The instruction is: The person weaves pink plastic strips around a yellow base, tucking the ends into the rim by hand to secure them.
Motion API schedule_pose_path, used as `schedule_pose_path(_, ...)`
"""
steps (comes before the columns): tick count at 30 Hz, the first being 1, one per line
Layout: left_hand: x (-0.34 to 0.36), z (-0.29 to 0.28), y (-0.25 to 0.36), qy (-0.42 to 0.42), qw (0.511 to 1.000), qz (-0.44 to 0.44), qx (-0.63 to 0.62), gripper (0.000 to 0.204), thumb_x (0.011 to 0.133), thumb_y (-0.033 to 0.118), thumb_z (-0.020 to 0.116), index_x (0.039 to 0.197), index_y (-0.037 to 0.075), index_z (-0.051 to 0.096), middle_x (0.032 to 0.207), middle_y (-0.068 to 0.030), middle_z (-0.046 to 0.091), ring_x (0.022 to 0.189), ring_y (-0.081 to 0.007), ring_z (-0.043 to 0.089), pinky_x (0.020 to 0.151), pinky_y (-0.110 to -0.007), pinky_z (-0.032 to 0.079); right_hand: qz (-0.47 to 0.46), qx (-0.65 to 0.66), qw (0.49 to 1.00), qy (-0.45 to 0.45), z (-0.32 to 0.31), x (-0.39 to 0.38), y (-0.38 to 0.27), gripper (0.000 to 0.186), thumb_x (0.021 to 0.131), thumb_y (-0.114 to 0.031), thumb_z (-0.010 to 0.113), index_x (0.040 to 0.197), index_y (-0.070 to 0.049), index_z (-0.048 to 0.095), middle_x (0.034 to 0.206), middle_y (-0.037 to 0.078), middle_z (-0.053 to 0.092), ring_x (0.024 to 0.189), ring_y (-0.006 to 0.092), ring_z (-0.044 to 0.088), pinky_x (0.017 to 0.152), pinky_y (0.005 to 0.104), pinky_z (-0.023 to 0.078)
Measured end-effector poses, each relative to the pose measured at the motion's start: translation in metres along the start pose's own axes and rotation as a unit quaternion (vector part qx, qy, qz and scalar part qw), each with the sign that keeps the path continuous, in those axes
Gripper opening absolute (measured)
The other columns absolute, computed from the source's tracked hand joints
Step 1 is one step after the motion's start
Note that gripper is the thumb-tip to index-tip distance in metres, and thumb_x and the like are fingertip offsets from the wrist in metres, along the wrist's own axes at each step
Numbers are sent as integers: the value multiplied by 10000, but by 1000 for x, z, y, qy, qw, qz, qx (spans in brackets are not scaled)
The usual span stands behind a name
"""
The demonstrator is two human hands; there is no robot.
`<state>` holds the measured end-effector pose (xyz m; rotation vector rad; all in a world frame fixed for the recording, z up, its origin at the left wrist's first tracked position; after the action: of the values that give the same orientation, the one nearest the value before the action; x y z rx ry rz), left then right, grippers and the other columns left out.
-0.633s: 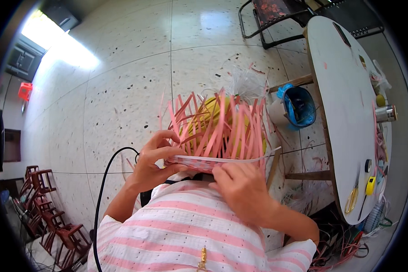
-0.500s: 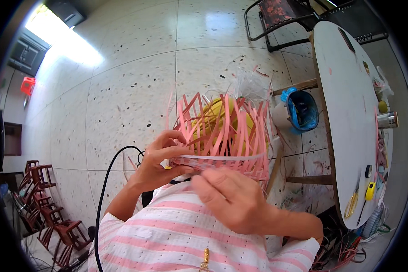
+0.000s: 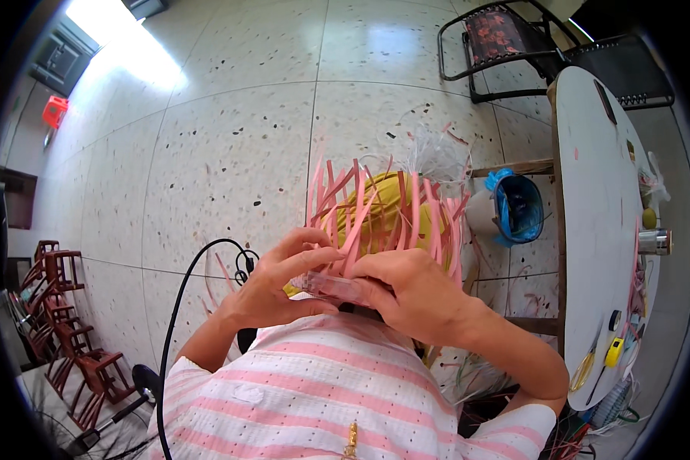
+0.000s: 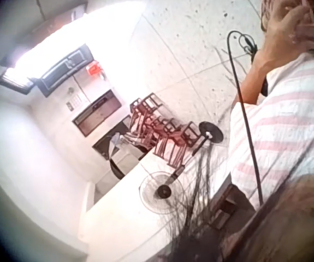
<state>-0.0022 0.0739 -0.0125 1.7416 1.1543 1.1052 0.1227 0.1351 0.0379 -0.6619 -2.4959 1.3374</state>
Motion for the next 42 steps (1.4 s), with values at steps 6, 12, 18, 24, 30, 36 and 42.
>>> schedule_pose_path(6, -3, -11, 10, 43, 996, 28, 71, 666, 673, 276, 932, 1257, 126, 647, 1305, -120, 533, 1262, -344, 506, 1076, -513, 370, 167, 82, 977, -105, 3, -8, 16, 120, 940, -88, 664, 977, 19, 705, 792, 170, 698, 660, 248, 664, 637, 355, 506)
schedule_pose_path(12, -13, -7, 13, 50, 991, 51, 114, 471, 674, 254, 925, 1066, 119, 702, 1229, -99, 567, 1204, -321, 534, 1021, -488, 385, 157, 54, 977, -132, -3, -9, 12, 159, 950, -122, 672, 993, 28, 702, 791, 172, 697, 666, 259, 658, 649, 358, 514)
schedule_pose_path(18, -17, 3, 12, 52, 996, 56, 53, 439, 689, 203, 919, 1059, 92, 710, 1124, -97, 593, 1074, -308, 575, 935, -443, 442, 73, -105, 982, -138, -13, 8, -5, 134, 931, -119, 651, 942, 12, 676, 817, 172, 681, 784, 365, 676, 715, 442, 518)
schedule_pose_path(24, -11, 13, 20, 22, 996, 84, -8, 446, 712, 180, 909, 1084, 54, 697, 1151, -121, 598, 1039, -309, 597, 865, -404, 494, -36, -175, 971, -158, -6, 41, 3, 130, 911, -126, 639, 967, -17, 682, 884, 162, 699, 891, 371, 671, 764, 476, 518)
schedule_pose_path(30, -11, 20, 16, -1, 996, 83, -27, 456, 720, 173, 906, 1097, 42, 685, 1168, -136, 598, 1064, -319, 599, 903, -405, 499, 52, -104, 914, -388, 22, 43, 34, 186, 909, -115, 664, 1084, -66, 702, 1064, 123, 693, 954, 343, 674, 789, 442, 520)
schedule_pose_path(36, -11, 23, 16, -8, 994, 102, -31, 544, 681, 199, 945, 1141, 60, 689, 1187, -112, 604, 1072, -288, 597, 903, -402, 503, 18, -265, 865, -426, 20, 59, 1, 162, 864, -110, 675, 1008, -50, 718, 1046, 149, 696, 999, 326, 675, 846, 450, 519)
schedule_pose_path(42, -9, 23, 18, -6, 994, 99, -41, 465, 722, 155, 908, 1114, 48, 683, 1189, -129, 588, 1081, -315, 602, 905, -404, 512, -19, -389, 822, -415, 16, 70, -33, 133, 808, -111, 652, 856, -6, 719, 822, 170, 708, 864, 367, 699, 730, 450, 533)
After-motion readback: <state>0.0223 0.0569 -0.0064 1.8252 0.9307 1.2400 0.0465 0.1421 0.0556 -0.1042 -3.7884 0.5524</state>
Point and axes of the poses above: each hand's wrist, its own x-axis towards the middle knuckle, its own z-axis out of the palm, y = z × x, the point moved 9 cm from there along x, towards the middle knuckle
